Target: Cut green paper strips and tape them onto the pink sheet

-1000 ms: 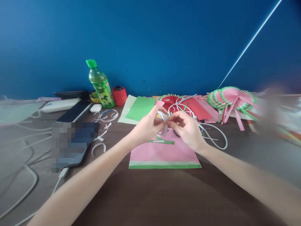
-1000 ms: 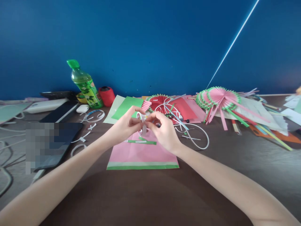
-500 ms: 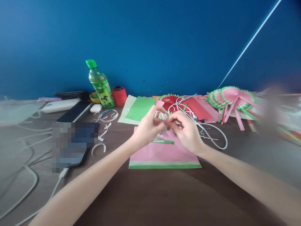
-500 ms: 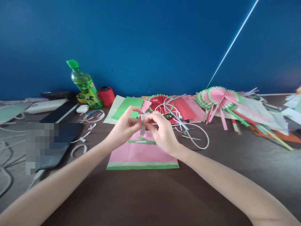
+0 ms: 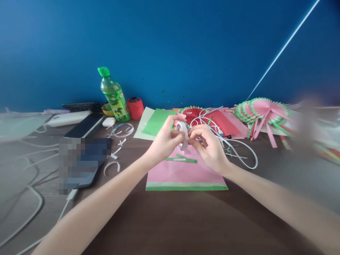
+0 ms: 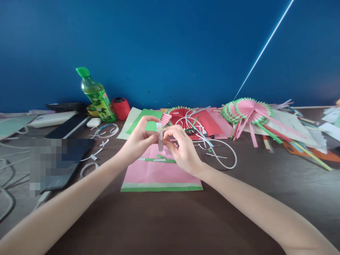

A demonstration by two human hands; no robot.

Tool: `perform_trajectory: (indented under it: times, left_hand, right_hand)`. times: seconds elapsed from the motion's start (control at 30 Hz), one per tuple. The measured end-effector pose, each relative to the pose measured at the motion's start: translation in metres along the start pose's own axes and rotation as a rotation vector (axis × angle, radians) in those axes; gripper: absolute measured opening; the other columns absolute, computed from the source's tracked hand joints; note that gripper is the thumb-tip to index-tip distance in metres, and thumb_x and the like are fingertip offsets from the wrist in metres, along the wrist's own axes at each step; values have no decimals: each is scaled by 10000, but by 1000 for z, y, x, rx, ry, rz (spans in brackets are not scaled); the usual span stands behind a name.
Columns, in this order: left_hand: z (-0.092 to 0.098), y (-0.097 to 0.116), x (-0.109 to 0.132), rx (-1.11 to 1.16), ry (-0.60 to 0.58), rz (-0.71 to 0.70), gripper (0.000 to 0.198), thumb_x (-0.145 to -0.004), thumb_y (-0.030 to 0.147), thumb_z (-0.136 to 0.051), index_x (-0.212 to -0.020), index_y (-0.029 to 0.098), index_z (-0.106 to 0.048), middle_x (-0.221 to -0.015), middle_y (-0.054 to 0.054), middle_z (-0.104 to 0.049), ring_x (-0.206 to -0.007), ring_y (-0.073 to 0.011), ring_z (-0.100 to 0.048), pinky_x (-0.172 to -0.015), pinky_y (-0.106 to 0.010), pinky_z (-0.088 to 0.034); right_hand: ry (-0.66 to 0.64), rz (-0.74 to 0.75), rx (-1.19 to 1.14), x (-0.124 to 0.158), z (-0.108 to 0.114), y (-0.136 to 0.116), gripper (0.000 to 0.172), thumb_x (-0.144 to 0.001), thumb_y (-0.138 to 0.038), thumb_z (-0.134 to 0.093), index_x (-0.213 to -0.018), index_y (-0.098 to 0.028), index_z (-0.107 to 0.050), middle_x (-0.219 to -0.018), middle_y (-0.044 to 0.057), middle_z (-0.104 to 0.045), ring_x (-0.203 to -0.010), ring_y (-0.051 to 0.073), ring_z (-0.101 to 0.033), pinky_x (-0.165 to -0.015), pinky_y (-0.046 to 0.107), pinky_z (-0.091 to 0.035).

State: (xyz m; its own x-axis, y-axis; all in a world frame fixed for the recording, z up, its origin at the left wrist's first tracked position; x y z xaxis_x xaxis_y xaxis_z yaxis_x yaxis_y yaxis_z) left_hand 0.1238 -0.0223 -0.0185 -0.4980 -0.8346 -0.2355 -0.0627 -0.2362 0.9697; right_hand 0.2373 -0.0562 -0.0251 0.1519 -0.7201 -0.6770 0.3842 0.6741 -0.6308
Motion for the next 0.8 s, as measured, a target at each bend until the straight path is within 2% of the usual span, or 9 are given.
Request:
perform_trajectory:
  times: [0.13, 0.2, 0.33, 0.63, 0.8]
  left_hand:
    - [2, -2, 0, -34, -9, 11, 327, -741, 90, -427, -1035, 212, -354, -553, 93, -474, -491, -72, -532, -529, -215, -410]
    - [0, -2, 1, -44, -34, 6, 326, -750, 92, -421, -1044, 210, -345, -532, 92, -484, -496, -83, -541, -536, -222, -411]
    - [-3, -2, 2, -67, -67, 14, 316, -758, 82, -405, -1042, 206, -340, -503, 81, -516, -510, -99, -556, -536, -225, -401]
    - [-6, -5, 1, 20, -154, 24, 324, -748, 104, -469, -1023, 209, -331, -534, 76, -539, -545, -109, -567, -583, -250, -418]
    - [-8, -3, 2, 36, -157, 25, 315, -747, 101, -472, -1016, 203, -344, -557, 63, -558, -565, -105, -571, -528, -212, -374]
  right_hand:
    - [16, -116, -218, 1, -1, 8, 133, -823, -187, -516, -927, -240, -453, -907, 18, -535, -821, 144, -570, -705, 322, -506]
    - [11, -133, -177, 1, -1, 8, 143, -809, -192, -537, -932, -235, -478, -899, 21, -548, -829, 151, -571, -731, 333, -502]
    - [7, -86, -46, -2, 1, 3, 38, -795, -193, -558, -809, -219, -535, -842, 20, -546, -813, 155, -554, -734, 329, -481]
    - [12, -157, -77, -2, 4, 3, 47, -819, -179, -528, -780, -192, -553, -794, 4, -540, -666, 109, -560, -650, 287, -478]
    - [10, -148, -27, -2, 3, -1, 72, -828, -178, -509, -763, -192, -537, -762, 6, -536, -645, 109, -552, -609, 273, -478]
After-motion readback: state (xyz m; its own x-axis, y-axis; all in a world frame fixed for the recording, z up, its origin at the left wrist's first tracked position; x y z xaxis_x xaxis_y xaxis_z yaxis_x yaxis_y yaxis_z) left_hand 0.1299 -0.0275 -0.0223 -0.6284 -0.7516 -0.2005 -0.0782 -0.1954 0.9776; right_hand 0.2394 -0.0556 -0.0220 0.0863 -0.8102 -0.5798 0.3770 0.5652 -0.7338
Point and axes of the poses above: each hand's wrist, its own x-axis away from the middle knuckle, its own z-axis out of the back of the hand, y = z × x, the point moved 6 cm from there along -x, towards the middle knuckle
